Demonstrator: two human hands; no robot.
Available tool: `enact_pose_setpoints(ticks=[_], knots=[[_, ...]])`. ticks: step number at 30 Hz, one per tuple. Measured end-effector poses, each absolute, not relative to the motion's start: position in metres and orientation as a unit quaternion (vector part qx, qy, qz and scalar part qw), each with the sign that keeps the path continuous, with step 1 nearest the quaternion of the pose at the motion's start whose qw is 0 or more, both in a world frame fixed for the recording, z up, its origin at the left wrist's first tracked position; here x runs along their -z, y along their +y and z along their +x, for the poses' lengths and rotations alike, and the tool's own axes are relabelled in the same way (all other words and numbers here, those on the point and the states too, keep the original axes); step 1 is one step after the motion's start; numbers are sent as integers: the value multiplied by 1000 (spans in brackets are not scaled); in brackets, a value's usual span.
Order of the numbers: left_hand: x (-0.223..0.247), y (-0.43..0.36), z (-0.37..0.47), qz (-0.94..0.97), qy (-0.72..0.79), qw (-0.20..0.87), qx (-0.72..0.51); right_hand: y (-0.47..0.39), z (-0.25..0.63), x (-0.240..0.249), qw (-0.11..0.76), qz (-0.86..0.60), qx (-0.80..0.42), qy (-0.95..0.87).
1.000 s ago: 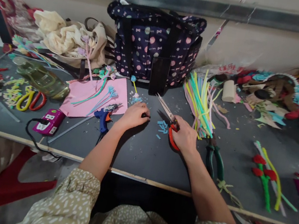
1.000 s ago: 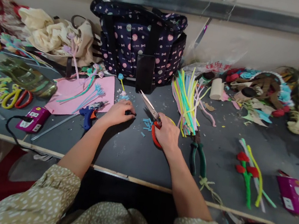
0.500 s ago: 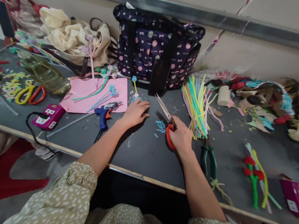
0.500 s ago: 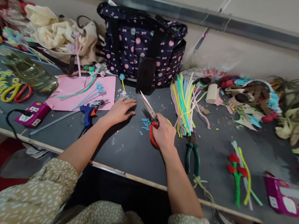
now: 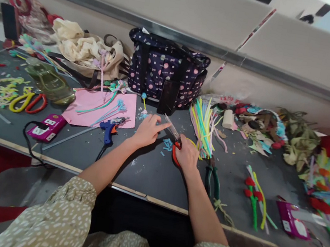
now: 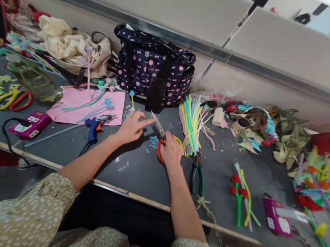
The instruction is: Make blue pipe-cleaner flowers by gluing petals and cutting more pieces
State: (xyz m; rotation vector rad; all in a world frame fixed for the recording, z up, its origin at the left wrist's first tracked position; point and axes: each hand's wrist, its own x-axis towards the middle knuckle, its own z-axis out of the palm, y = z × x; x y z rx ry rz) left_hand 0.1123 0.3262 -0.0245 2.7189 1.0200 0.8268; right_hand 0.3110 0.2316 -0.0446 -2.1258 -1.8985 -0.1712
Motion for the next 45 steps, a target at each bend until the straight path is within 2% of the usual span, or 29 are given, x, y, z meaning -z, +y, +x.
enact_pose_setpoints(ticks=[4, 12, 18, 24, 32, 38, 42, 45], knots=[[31, 331, 113, 901, 366, 14, -232, 231, 309, 45, 138, -733, 74, -662], [36, 349, 100, 832, 473, 22, -290, 235, 317, 47, 178, -765, 44, -617], [37, 340, 109, 842, 405, 128, -332, 237, 321, 51, 209, -770, 16, -602], [39, 321, 123, 893, 291, 204, -275, 238, 319, 50, 216, -766, -4, -605], [43, 314, 131, 937, 200, 215, -187, 238, 319, 50, 213, -764, -2, -609], [42, 313, 131, 953, 200, 181, -136, 238, 318, 50, 202, -766, -5, -611], [43, 317, 129, 947, 217, 188, -147, 238, 317, 47, 208, -763, -14, -612], [44, 321, 127, 927, 228, 219, -201, 237, 316, 45, 211, -762, -19, -613]])
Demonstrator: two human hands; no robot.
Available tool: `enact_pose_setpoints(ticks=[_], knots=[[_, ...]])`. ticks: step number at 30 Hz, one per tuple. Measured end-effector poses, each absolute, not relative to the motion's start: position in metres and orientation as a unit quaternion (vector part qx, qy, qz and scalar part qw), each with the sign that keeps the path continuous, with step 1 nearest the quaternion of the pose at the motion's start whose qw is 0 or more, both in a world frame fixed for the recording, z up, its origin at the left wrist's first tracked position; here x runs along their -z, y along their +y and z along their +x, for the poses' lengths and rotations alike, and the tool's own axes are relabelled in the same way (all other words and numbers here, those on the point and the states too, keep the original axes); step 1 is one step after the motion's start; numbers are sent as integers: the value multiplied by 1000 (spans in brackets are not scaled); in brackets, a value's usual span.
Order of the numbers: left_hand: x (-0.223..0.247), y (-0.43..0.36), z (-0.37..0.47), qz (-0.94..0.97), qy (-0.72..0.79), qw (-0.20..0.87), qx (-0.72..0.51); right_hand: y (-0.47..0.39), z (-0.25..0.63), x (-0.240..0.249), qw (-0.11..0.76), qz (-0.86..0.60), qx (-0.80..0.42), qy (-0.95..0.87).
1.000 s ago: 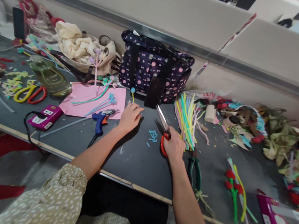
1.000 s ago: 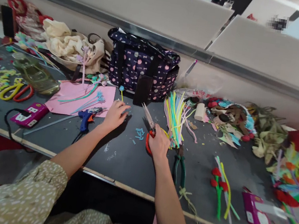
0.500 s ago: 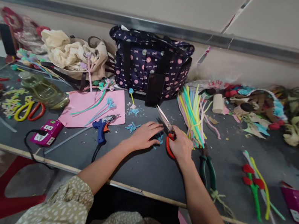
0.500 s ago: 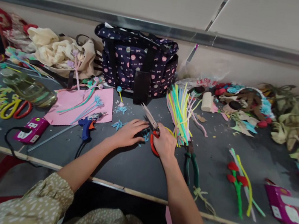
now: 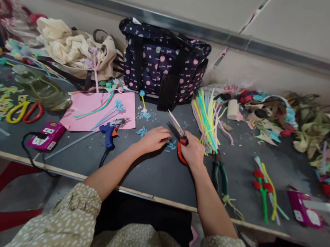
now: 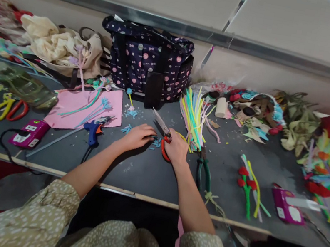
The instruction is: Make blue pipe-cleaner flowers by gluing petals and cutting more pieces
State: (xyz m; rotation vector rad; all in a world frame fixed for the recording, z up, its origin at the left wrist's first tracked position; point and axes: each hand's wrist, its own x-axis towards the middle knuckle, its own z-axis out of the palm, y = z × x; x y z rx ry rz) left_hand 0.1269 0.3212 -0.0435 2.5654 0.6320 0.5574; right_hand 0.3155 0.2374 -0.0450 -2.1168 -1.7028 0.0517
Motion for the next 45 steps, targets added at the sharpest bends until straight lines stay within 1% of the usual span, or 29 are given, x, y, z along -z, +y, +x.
enact_pose_setpoints(ticks=[3, 6, 10, 19, 22, 27, 32, 36, 39, 45], knots=[[43, 325, 126, 898, 271, 237, -254, 237, 315, 43, 207, -763, -19, -612], [43, 328, 125, 877, 314, 238, -276, 237, 316, 43, 213, -761, -24, -613], [42, 330, 123, 872, 346, 239, -251, 237, 317, 42, 215, -760, -39, -612], [40, 324, 124, 892, 328, 237, -201, 238, 316, 42, 217, -758, -49, -614], [42, 323, 125, 893, 343, 234, -176, 238, 317, 44, 221, -757, -46, -614], [45, 321, 126, 890, 374, 219, -142, 237, 316, 44, 202, -764, -36, -612], [42, 319, 126, 891, 369, 226, -141, 237, 315, 43, 203, -768, -34, -606], [41, 320, 125, 881, 360, 259, -165, 237, 314, 43, 211, -764, -34, -609], [41, 322, 124, 863, 351, 298, -208, 237, 314, 43, 212, -763, -29, -610], [44, 327, 124, 766, 370, 441, -285, 237, 315, 44, 208, -757, -34, -618]])
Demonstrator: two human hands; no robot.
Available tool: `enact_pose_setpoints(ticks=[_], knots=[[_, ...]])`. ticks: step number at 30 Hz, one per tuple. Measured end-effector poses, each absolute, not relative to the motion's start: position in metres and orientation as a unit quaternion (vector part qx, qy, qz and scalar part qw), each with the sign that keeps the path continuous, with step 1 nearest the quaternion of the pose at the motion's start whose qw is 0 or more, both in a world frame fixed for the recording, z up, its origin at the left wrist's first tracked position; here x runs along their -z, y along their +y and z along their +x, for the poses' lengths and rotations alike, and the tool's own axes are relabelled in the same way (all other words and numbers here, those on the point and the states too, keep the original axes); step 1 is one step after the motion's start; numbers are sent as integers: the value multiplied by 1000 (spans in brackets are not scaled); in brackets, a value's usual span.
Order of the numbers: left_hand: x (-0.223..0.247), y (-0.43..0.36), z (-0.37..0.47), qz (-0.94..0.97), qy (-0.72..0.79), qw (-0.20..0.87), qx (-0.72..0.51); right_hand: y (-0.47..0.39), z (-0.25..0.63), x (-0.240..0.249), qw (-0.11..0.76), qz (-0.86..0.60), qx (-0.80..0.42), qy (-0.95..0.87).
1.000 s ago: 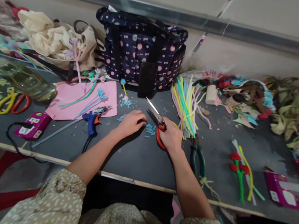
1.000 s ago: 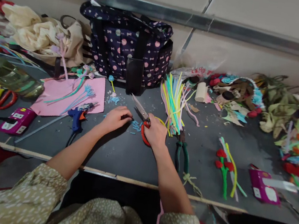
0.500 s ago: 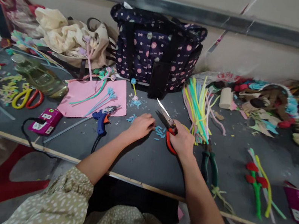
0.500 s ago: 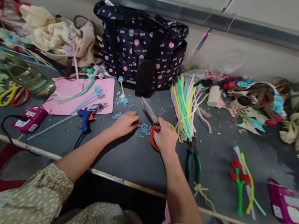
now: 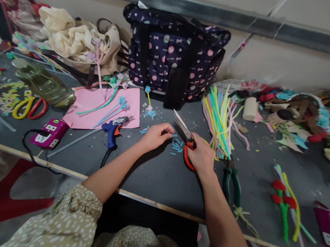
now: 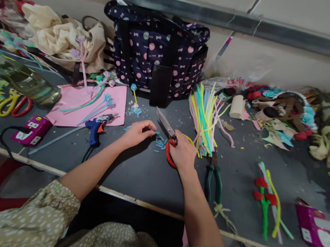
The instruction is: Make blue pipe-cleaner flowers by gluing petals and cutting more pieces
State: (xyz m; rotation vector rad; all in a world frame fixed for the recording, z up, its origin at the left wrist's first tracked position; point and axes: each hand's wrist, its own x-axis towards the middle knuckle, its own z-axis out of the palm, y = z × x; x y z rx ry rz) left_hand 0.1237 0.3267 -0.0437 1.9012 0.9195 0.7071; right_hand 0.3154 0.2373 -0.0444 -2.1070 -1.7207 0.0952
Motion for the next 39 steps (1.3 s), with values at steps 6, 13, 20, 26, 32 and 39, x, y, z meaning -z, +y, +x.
enact_pose_setpoints(ticks=[6, 13, 20, 26, 32, 39], knots=[[39, 326, 125, 765, 344, 463, -289, 237, 317, 47, 210, -754, -34, -622], [43, 327, 125, 689, 377, 527, -326, 238, 318, 47, 204, -758, -43, -618], [43, 331, 125, 526, 396, 638, -400, 235, 316, 44, 245, -750, -47, -613], [41, 336, 122, 402, 413, 682, -450, 231, 313, 41, 258, -715, -62, -647], [39, 337, 122, 348, 394, 719, -455, 230, 313, 44, 241, -691, -45, -680], [35, 334, 120, 367, 375, 718, -457, 231, 312, 45, 223, -687, -35, -691]])
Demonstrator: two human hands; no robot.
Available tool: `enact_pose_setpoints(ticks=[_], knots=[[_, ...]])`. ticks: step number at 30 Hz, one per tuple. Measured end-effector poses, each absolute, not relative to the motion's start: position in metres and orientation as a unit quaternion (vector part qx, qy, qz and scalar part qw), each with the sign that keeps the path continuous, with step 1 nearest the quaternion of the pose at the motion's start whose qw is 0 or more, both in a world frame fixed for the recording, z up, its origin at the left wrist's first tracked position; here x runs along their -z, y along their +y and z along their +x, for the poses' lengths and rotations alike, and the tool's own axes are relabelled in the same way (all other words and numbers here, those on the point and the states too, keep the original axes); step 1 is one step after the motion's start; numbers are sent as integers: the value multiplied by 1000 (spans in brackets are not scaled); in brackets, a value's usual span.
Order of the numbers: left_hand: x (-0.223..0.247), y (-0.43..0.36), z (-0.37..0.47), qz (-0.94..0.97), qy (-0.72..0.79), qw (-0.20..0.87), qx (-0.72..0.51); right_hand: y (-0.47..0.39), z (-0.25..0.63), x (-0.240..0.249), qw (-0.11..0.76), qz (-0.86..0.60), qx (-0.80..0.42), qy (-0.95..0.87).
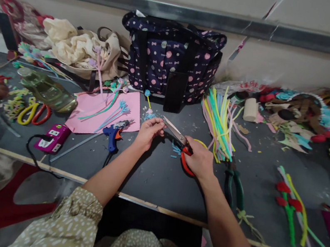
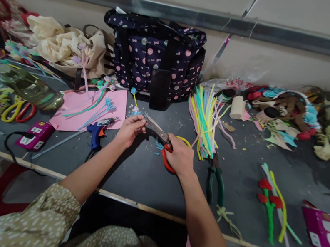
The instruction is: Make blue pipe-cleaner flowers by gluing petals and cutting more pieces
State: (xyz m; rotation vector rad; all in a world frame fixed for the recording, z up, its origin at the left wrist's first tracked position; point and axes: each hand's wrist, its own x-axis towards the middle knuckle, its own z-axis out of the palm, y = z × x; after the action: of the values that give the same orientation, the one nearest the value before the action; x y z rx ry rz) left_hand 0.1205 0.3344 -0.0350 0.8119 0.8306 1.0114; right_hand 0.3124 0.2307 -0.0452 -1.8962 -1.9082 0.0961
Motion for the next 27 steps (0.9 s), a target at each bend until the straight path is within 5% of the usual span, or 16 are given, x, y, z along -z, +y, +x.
enact_pose_setpoints(ticks=[27], knots=[[35, 334, 123, 323, 368, 728, -480, 230, 310, 47, 209, -674, -1, -709]])
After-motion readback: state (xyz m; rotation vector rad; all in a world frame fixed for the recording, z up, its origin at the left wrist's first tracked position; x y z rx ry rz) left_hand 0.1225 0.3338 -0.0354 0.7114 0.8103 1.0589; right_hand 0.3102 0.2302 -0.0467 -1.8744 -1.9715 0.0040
